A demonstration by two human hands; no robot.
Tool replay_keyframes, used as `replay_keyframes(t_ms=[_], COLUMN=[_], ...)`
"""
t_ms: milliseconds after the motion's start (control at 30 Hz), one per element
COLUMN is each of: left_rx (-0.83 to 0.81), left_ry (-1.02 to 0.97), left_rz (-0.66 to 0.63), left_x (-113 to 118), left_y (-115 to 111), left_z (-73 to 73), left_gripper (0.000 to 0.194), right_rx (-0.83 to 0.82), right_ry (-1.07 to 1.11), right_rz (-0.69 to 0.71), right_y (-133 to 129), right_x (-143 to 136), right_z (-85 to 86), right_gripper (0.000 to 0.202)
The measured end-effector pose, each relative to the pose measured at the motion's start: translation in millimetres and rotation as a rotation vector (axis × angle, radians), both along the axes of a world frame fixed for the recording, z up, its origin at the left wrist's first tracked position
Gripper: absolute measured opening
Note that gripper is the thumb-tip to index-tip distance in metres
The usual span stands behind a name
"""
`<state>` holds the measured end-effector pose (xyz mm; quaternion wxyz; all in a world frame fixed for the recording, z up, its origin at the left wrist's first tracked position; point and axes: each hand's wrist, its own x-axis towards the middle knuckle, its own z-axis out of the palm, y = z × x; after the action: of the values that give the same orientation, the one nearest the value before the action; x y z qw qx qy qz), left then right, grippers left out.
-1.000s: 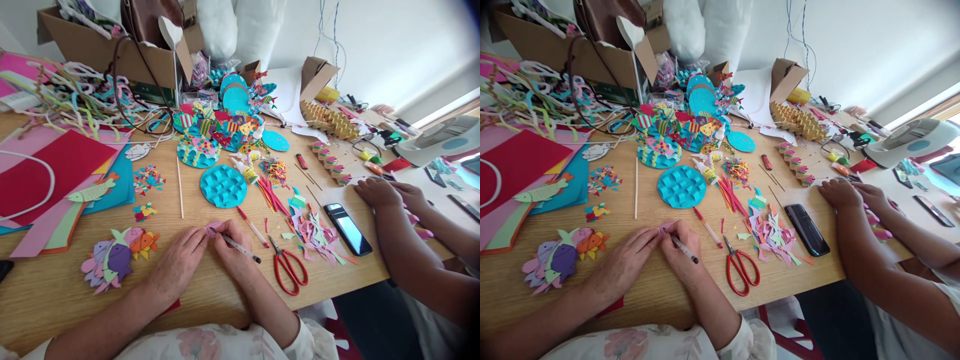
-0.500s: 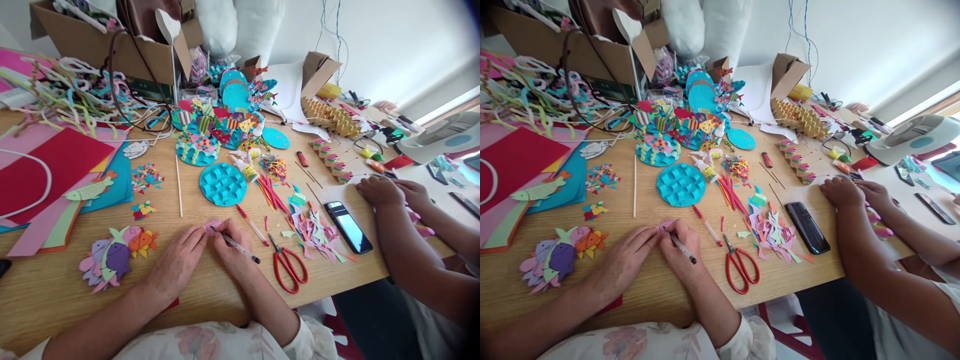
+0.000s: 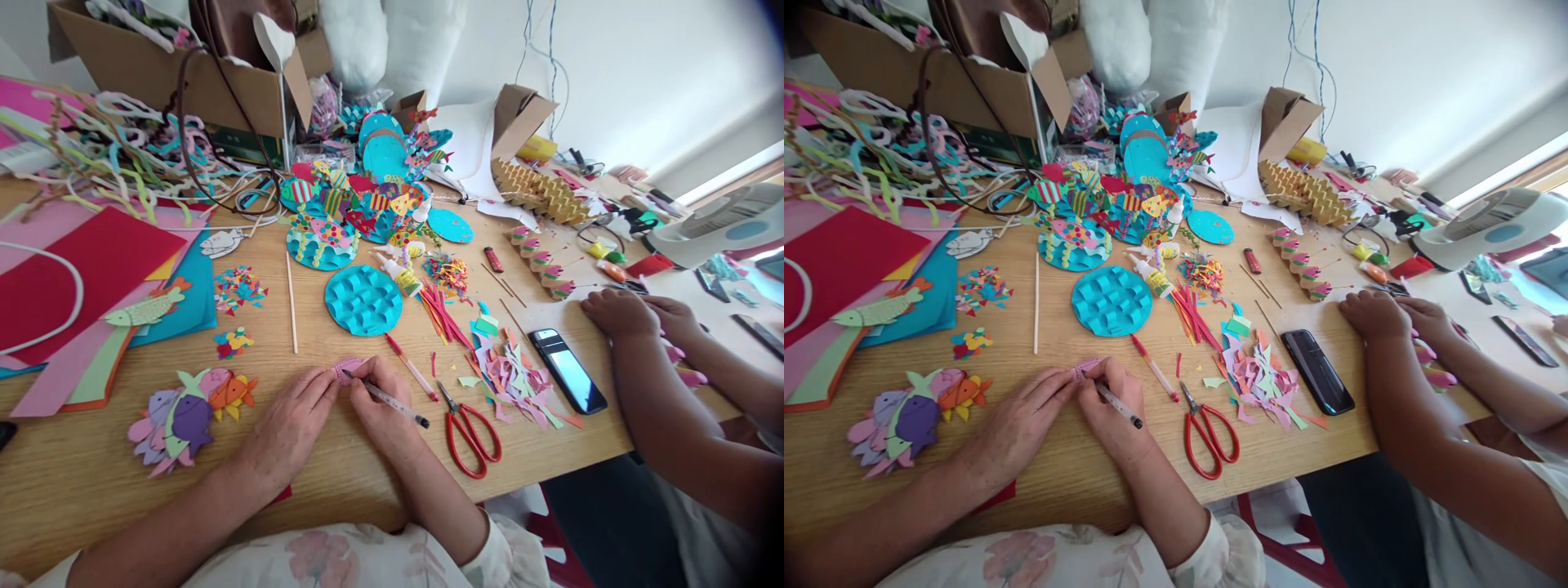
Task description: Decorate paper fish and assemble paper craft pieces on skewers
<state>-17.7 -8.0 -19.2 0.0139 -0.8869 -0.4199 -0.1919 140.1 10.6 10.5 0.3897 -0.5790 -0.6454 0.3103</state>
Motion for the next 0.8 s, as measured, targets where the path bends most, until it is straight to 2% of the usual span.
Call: replay_keyframes(t_ms=[367,800], left_rx=[-0.024,0.045], left_ry=[-0.019,0.007], left_rz=[0.001,-0.014], left_x=[-1.1,-0.4], left_y=[-0.2,0.5], left_z=[-2.6,2.1], left_gripper=[0.04,0.036], right_rx=[-0.031,0.011], right_ry=[-0.011,-0.041], right_rz=[0.023,0.015], right_y=[-0.1,-0.2], right_x=[-0.5,0.1], right_z=[-0.6,-2.0], right_gripper=[0.008,0.008])
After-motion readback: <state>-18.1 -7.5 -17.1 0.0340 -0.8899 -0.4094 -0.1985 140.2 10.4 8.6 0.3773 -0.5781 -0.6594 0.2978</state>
